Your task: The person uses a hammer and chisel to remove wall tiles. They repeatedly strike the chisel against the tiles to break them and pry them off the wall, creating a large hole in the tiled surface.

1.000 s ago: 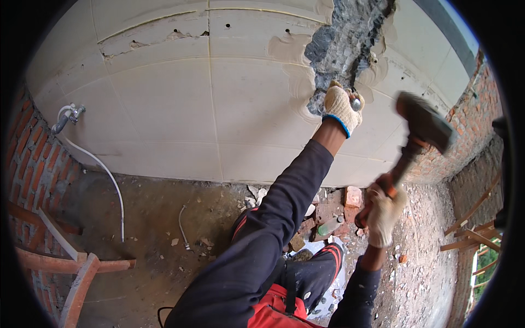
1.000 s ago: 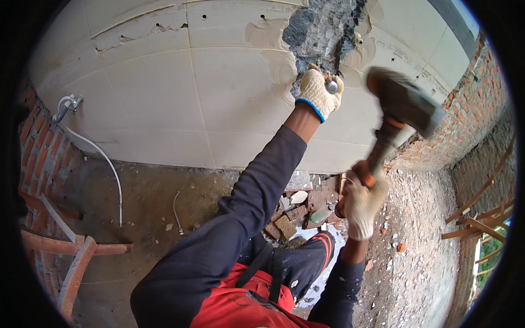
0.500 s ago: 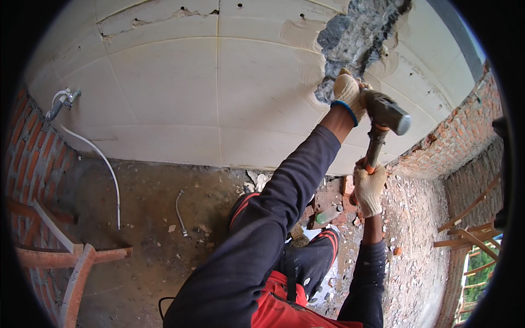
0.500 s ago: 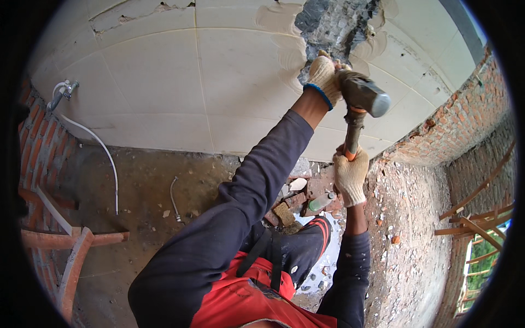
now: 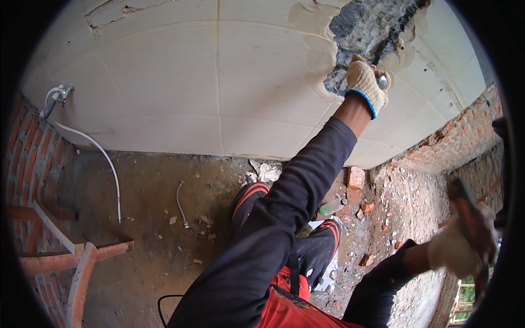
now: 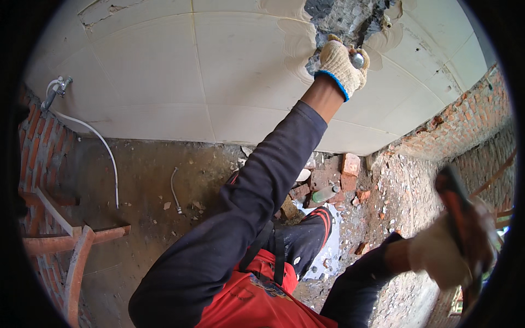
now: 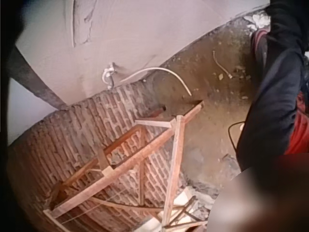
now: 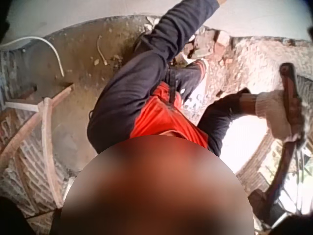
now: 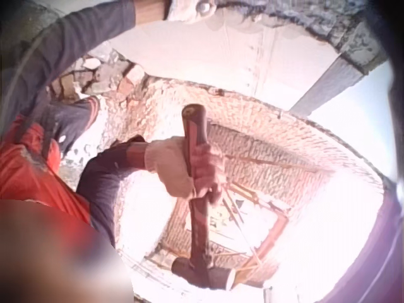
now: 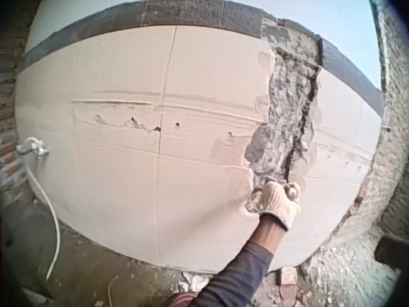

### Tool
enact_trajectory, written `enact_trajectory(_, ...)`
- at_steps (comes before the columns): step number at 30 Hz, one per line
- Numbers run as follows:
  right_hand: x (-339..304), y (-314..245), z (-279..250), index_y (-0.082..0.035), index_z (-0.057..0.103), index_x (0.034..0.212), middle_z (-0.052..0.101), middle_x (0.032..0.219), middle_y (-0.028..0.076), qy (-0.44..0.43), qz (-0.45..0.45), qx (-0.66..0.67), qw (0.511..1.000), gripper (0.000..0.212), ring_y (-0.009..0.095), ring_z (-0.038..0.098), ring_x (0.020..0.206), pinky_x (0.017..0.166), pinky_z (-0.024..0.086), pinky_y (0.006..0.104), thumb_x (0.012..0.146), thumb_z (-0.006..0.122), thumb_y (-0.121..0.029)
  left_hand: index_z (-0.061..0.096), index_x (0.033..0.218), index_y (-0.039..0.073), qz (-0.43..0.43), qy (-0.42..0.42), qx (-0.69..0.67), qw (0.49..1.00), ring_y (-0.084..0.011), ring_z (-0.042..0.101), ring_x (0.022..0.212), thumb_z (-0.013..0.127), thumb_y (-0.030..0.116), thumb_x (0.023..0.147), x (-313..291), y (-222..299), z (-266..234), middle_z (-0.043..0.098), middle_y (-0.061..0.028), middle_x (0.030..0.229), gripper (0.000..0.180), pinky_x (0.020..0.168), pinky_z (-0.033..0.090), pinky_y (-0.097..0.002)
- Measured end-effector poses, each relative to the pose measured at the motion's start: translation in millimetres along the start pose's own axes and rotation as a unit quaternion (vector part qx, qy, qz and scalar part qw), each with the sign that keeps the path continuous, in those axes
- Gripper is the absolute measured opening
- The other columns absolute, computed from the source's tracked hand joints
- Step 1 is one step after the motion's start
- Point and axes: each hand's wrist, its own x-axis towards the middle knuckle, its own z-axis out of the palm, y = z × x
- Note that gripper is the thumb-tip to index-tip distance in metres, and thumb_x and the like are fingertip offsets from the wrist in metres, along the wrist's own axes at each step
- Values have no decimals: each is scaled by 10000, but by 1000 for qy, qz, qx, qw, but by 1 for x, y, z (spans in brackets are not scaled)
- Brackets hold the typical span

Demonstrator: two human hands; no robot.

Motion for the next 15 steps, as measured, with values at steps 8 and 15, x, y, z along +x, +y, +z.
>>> enact_trajectory(8,-92,79,-12,-12,550,749,504,591,-1,-275,386,-158,866,51,49,432,462,404,324,205,739,509,17,420,735,116,-10,-82,33,996,-154,485,582,470,305,886,11,9,4,439,-22,676,247,529,491,-273)
enact_trajectory(15,28,-21,-6,28,551,874,527,691,115,-45,73,-112,990,227,181,529,575,521,456,246,659,573,-41,416,711,170,-11,4,-40,999,-111,392,486,538,439,873,0,-1,16,384,33,585,337,482,452,-247)
